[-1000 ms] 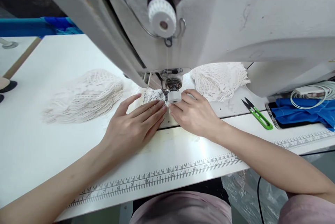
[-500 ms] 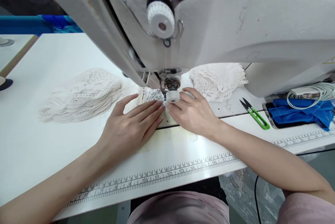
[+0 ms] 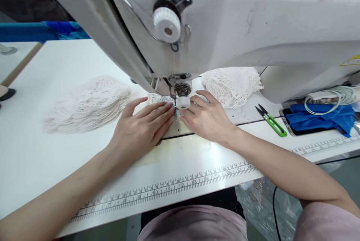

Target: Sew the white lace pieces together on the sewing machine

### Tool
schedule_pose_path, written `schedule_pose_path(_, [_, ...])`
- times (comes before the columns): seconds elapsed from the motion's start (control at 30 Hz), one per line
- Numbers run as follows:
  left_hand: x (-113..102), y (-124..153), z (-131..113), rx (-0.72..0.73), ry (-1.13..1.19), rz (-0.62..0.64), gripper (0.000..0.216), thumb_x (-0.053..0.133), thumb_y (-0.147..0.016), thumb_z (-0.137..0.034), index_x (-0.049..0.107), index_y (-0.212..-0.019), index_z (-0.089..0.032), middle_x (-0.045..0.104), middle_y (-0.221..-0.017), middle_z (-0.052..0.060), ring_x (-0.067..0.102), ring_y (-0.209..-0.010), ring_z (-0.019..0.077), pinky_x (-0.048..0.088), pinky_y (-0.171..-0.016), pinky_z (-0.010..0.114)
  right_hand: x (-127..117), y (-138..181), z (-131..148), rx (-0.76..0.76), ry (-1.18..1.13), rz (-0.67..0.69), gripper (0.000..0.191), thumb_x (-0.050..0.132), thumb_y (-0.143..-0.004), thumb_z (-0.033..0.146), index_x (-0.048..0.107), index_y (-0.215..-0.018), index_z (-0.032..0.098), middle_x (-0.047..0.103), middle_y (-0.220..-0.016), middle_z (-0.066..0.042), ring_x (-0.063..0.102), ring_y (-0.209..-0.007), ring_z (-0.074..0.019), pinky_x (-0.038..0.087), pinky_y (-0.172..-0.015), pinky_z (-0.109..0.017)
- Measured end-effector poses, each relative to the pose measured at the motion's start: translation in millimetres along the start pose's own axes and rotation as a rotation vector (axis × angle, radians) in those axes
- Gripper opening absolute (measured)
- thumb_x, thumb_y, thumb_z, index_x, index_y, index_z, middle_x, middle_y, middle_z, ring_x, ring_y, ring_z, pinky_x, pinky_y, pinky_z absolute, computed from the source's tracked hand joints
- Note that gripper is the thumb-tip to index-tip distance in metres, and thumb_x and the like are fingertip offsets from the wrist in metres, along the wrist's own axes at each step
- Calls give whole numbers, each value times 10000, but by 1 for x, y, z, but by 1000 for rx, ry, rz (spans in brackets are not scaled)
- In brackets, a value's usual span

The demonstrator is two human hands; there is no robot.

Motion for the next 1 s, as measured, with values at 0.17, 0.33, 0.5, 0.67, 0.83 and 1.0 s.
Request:
schedule_pose_path(0.17, [9,2,17,-116,40,25,317,457,-955,-205,603,-1219,-107,667,-1210,130,632,-1106,263,559,-873,415,0,0,-2,18,-45,24,261,459,-976,261,709,-1013,200,748,-998,-23,646,-906,-179,422,-905,-384])
schedule_pose_path(0.33, [7,-1,33,-194,54,64,270,395,-949,-156,651,-1031,-133,703,-1086,116,632,-1021,276,543,-799,406,0,2,-4,56,-125,22,255,464,-956,204,684,-1081,167,746,-982,-57,647,-829,-181,460,-826,-365])
schedule_pose_path(0.5, [0,5,51,-376,578,339,291,380,-978,-372,597,-872,-211,638,-716,2,585,-636,162,459,-546,276,1,2,-5,176,-693,89,472,556,-889,223,452,-1343,155,590,-1306,-135,624,-1046,-221,520,-837,-387])
schedule_pose_path(0.67, [-13,7,42,-356,922,398,280,430,-966,-416,578,-833,-219,553,-702,-17,515,-609,111,431,-534,216,11,-1,17,253,-1517,376,489,591,-854,173,426,-1314,166,600,-1254,-115,591,-1130,-173,480,-987,-385])
schedule_pose_path(0.83, [-10,5,41,-373,985,399,262,455,-956,-403,592,-840,-212,566,-718,-6,529,-635,115,432,-545,218,21,3,15,475,-1887,437,341,551,-850,124,535,-1190,152,666,-994,-51,641,-886,-121,528,-808,-284])
schedule_pose_path(1.0, [-5,7,43,-468,1019,474,299,475,-935,-461,602,-869,-198,583,-747,-8,533,-641,105,425,-558,218,32,7,15,613,-2090,411,251,624,-850,228,616,-1093,165,672,-881,-26,644,-777,-119,523,-735,-269])
Point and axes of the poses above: each hand's wrist, its own y-axis away from the middle knuckle, its own x-axis out of the palm, z = x × y, the point moved 9 cm from there along -y, towards the middle knuckle
